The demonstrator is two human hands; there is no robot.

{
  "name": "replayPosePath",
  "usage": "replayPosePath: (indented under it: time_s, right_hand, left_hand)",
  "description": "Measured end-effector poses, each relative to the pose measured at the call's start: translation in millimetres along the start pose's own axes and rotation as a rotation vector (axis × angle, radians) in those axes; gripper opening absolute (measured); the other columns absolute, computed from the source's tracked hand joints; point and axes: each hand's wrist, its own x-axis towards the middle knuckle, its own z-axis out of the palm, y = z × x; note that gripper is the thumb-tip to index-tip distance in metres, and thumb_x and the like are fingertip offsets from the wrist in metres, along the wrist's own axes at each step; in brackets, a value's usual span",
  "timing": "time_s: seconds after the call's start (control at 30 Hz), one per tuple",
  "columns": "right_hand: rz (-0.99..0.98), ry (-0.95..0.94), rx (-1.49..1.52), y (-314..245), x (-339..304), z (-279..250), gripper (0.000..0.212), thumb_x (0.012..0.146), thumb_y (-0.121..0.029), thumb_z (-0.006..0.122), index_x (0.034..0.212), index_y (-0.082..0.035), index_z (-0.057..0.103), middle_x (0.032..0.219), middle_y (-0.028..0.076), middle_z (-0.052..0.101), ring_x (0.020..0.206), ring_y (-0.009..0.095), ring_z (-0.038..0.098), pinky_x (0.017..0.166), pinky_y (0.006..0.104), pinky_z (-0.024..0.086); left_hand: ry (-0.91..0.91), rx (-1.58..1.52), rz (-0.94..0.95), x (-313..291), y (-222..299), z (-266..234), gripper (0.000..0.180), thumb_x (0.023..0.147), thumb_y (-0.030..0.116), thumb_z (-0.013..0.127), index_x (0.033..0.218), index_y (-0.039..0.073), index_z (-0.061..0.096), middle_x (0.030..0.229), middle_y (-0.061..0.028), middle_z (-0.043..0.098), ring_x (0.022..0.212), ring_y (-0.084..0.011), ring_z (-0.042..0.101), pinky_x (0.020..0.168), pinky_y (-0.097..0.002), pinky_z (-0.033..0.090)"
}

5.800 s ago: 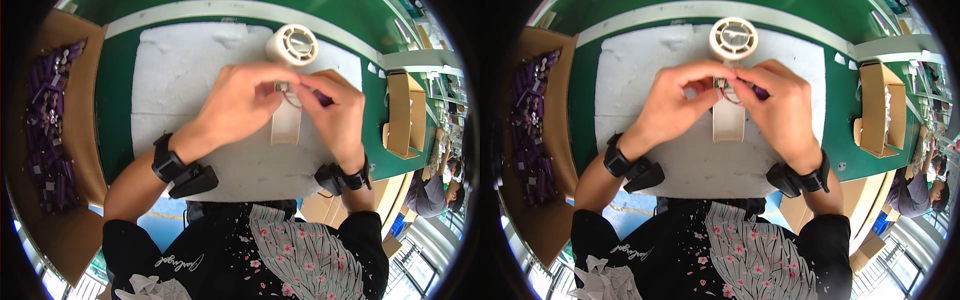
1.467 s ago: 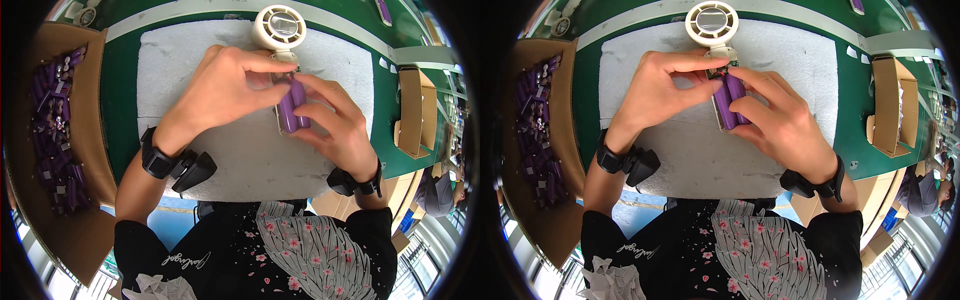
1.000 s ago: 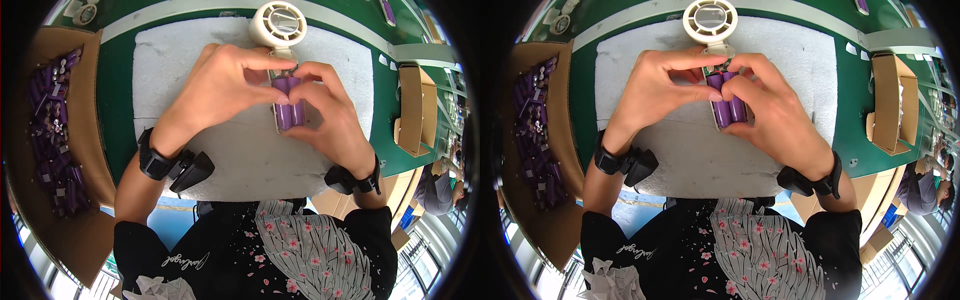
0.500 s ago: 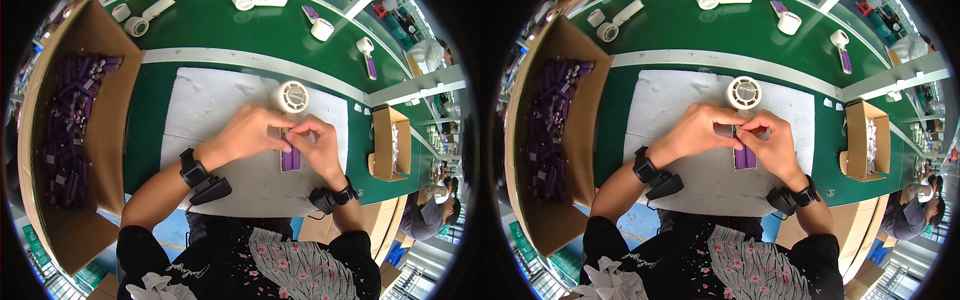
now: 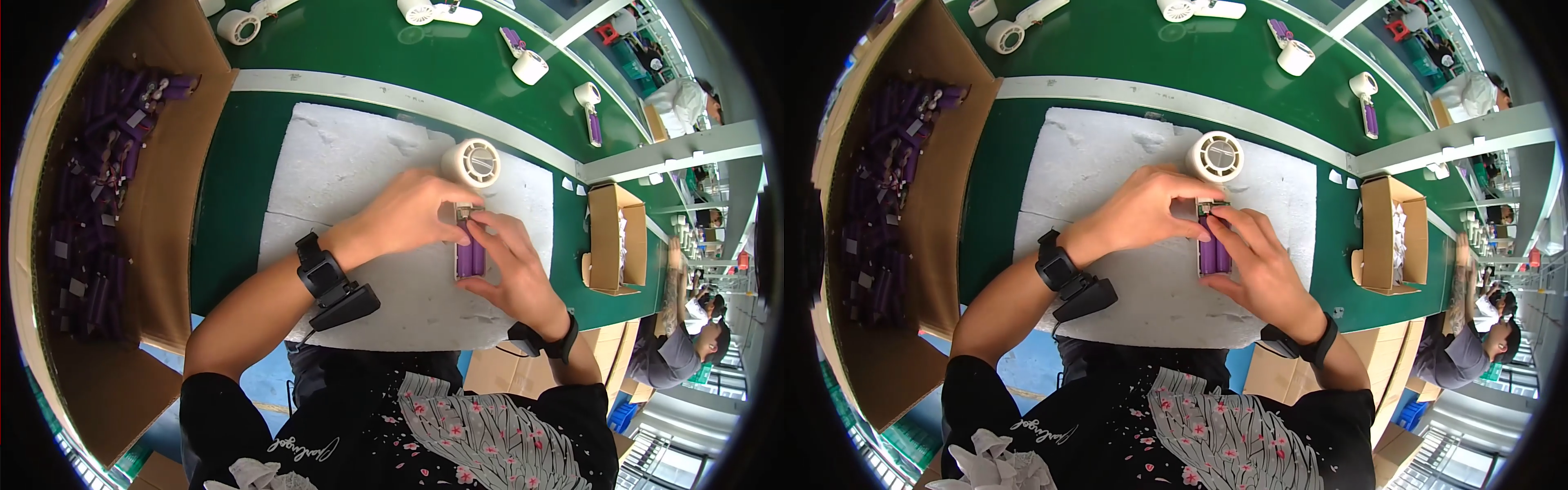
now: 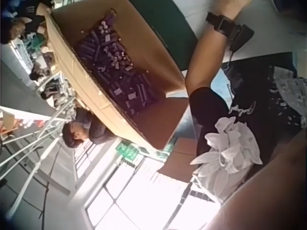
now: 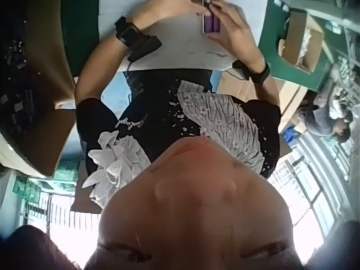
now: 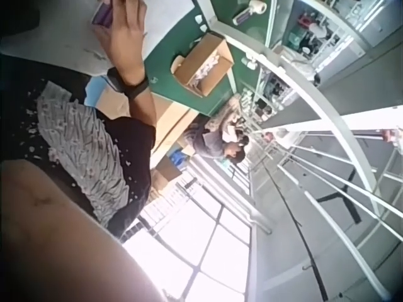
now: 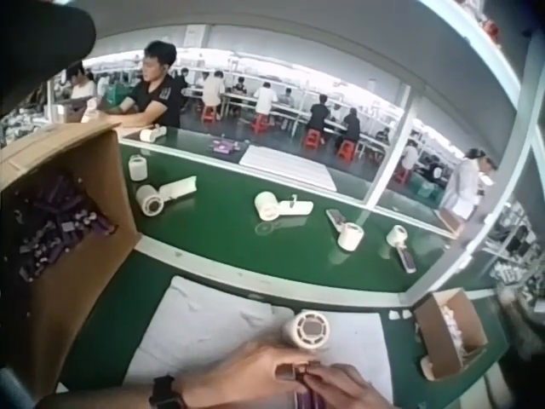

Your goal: Assembling handheld electronic fans by connecting internal components and placing them into the housing.

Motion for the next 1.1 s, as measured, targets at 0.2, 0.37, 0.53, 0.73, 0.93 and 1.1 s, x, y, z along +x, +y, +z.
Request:
replayPosePath:
  time_s: [0.2, 0.37, 0.53, 0.73, 0.93, 1.1]
  right_hand:
    - [-0.034, 0.041, -0.103, 18.7, 16.2, 11.3, 0.071, 0.062, -0.012, 0.085, 0.123, 0.005, 0.054, 0.128, 0.018, 0.053, 0.112, 0.037, 0.055, 0.093, 0.0434, 0.047]
    - [0.095, 0.346, -0.37, 99.7, 83.9, -12.1, 0.055, 0.072, -0.009, 0.078, 0.121, 0.003, 0.056, 0.119, 0.02, 0.059, 0.108, 0.035, 0.058, 0.091, 0.0398, 0.048]
    - [0.079, 0.327, -0.397, 97.6, 165.9, -26.1, 0.053, 0.078, -0.015, 0.073, 0.125, 0.0, 0.052, 0.113, 0.019, 0.061, 0.1, 0.035, 0.062, 0.086, 0.0404, 0.049]
    - [0.224, 0.23, -0.393, 177.0, 276.2, -7.3, 0.076, 0.075, -0.041, 0.076, 0.133, -0.003, 0.046, 0.111, 0.019, 0.062, 0.087, 0.031, 0.065, 0.079, 0.0377, 0.052]
    - [0.599, 0.166, -0.08, 179.4, 333.8, 3.2, 0.091, 0.067, -0.055, 0.076, 0.135, -0.004, 0.044, 0.104, 0.015, 0.064, 0.083, 0.023, 0.064, 0.068, 0.035, 0.054]
    - [0.653, 0.054, -0.139, 186.5, 325.0, -11.9, 0.084, 0.064, -0.041, 0.078, 0.131, -0.001, 0.047, 0.105, 0.015, 0.065, 0.089, 0.022, 0.066, 0.051, 0.0293, 0.053]
  left_hand:
    - [0.146, 0.001, -0.104, -1.1, -2.4, -4.6, 0.04, 0.07, 0.015, 0.079, 0.108, 0.008, 0.068, 0.088, -0.0119, 0.068, 0.077, -0.028, 0.063, 0.071, -0.0355, 0.051]
    - [0.204, 0.057, -0.088, 1.7, -9.2, 0.0, 0.031, 0.075, 0.013, 0.076, 0.104, 0.007, 0.068, 0.081, -0.0099, 0.064, 0.071, -0.0245, 0.061, 0.065, -0.0344, 0.05]
    - [0.307, 0.039, 0.038, -2.4, -21.6, 7.5, 0.022, 0.077, 0.011, 0.073, 0.098, 0.005, 0.068, 0.08, -0.0105, 0.064, 0.069, -0.0228, 0.06, 0.063, -0.0342, 0.05]
    - [0.337, -0.014, 0.005, 3.3, -18.6, 4.4, 0.01, 0.079, 0.01, 0.07, 0.087, 0.004, 0.069, 0.075, -0.0116, 0.064, 0.065, -0.0246, 0.062, 0.062, -0.0353, 0.05]
    - [0.358, 0.0, -0.021, -1.0, -22.4, 5.3, 0.006, 0.079, 0.008, 0.068, 0.082, 0.004, 0.069, 0.073, -0.013, 0.064, 0.066, -0.0279, 0.064, 0.062, -0.0369, 0.051]
    - [0.33, -0.011, 0.0, 0.7, -22.0, 7.0, 0.006, 0.078, 0.007, 0.067, 0.083, 0.004, 0.069, 0.074, -0.0142, 0.065, 0.067, -0.0301, 0.064, 0.063, -0.0382, 0.051]
